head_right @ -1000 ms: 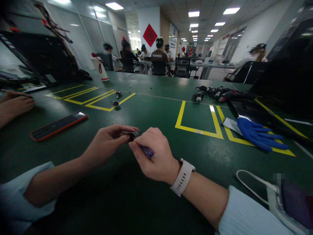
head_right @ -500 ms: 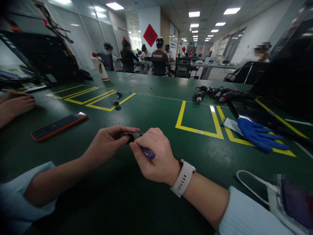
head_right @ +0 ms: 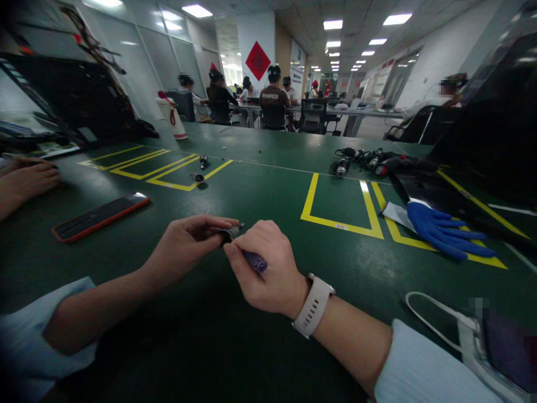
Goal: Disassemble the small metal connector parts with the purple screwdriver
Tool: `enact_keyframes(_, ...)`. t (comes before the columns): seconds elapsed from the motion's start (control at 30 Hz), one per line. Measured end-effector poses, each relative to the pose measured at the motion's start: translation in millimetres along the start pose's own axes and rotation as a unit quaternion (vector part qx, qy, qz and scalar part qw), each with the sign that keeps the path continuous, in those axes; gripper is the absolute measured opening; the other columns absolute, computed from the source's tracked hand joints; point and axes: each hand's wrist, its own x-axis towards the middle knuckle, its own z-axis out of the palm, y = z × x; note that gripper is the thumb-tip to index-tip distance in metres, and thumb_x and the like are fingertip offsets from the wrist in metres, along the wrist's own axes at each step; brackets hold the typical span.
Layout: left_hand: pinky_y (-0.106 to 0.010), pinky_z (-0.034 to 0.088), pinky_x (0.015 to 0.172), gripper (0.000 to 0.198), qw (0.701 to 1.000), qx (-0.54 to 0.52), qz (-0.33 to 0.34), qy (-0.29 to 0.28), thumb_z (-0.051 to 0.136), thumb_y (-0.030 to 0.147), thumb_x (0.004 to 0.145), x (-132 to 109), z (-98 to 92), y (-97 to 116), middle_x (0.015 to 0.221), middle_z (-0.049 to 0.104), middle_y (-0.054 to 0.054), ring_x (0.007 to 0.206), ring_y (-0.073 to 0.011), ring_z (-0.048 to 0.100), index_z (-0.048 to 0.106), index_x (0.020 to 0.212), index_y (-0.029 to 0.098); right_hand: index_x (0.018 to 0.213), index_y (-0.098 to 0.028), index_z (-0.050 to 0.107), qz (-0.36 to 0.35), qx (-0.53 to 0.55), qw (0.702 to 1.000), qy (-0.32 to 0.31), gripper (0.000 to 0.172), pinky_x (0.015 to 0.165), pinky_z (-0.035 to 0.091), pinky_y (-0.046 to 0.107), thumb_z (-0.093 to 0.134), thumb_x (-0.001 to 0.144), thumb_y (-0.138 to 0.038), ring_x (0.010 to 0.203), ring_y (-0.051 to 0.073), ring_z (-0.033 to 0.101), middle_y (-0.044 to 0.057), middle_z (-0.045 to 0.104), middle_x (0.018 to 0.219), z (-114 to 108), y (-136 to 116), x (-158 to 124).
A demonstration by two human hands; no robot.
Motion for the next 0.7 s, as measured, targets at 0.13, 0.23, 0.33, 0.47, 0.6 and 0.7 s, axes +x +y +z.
enact_keyframes(0.13, -0.03, 0.058, 0.07, 0.019, 1.0, -0.004, 0.009, 0.014, 0.062, 0.014, 0.066, 13.0, -3.3, -15.0, 0.088, 0.073, -0.005, 0.075, -0.0177, 0.069, 0.068, 0.084, 0.014, 0.073, -0.014, 0.057, -0.016, 0.006, 1.0, 0.008, 0.016, 0.062, 0.039, 0.032, 0.047, 0.086, -0.013, 0.061, 0.015, 0.049, 0.004, 0.056, 0.061, 0.4, -1.9, -4.2)
enact_keyframes(0.23, -0.032, 0.057, 0.068, 0.02, 0.997, 0.042, 0.013, 0.066, 0.061, 0.015, 0.067, 33.8, -11.6, -34.1, 0.083, 0.073, -0.006, 0.068, -0.0176, 0.069, 0.068, 0.085, 0.012, 0.077, -0.012, 0.059, -0.019, -0.019, 1.0, -0.01, 0.015, 0.063, 0.04, 0.032, 0.047, 0.086, -0.014, 0.064, 0.016, 0.05, 0.006, 0.059, 0.066, 4.5, -2.9, -9.5)
enact_keyframes(0.33, -0.031, 0.056, 0.067, 0.023, 0.986, 0.109, 0.024, 0.125, 0.056, 0.013, 0.068, 56.9, -26.0, -54.7, 0.081, 0.073, -0.007, 0.068, -0.0183, 0.069, 0.067, 0.088, 0.011, 0.084, -0.012, 0.06, -0.01, -0.088, 0.992, -0.095, 0.015, 0.065, 0.041, 0.032, 0.047, 0.088, -0.017, 0.069, 0.017, 0.051, 0.007, 0.062, 0.073, 12.0, -1.4, -14.4)
enact_keyframes(0.47, -0.03, 0.054, 0.071, 0.027, 0.936, 0.293, 0.032, 0.193, 0.056, 0.015, 0.07, 80.1, -52.0, -74.8, 0.086, 0.072, -0.007, 0.074, -0.0196, 0.068, 0.068, 0.094, 0.014, 0.094, -0.015, 0.061, 0.015, -0.194, 0.944, -0.265, 0.014, 0.07, 0.042, 0.033, 0.049, 0.086, -0.012, 0.081, 0.02, 0.053, 0.008, 0.064, 0.088, 20.9, 2.9, -17.9)
enact_keyframes(0.6, -0.038, 0.05, 0.08, 0.031, 0.903, 0.344, 0.005, 0.258, 0.054, 0.017, 0.073, 97.4, -81.4, -86.6, 0.091, 0.071, -0.011, 0.083, -0.026, 0.067, 0.066, 0.101, 0.012, 0.101, -0.015, 0.059, 0.008, -0.23, 0.907, -0.353, 0.024, 0.074, 0.043, 0.035, 0.052, 0.08, -0.007, 0.092, 0.023, 0.053, 0.01, 0.062, 0.103, 23.2, 4.5, -17.5)
enact_keyframes(0.7, -0.042, 0.046, 0.088, 0.032, 0.882, 0.374, -0.014, 0.287, 0.053, 0.012, 0.073, 112.6, -100.6, -93.9, 0.105, 0.068, -0.014, 0.099, -0.03, 0.063, 0.065, 0.102, 0.012, 0.103, -0.014, 0.059, 0.008, -0.235, 0.901, -0.364, 0.025, 0.074, 0.044, 0.035, 0.052, 0.08, -0.007, 0.093, 0.023, 0.053, 0.01, 0.061, 0.105, 23.1, 4.1, -16.3)
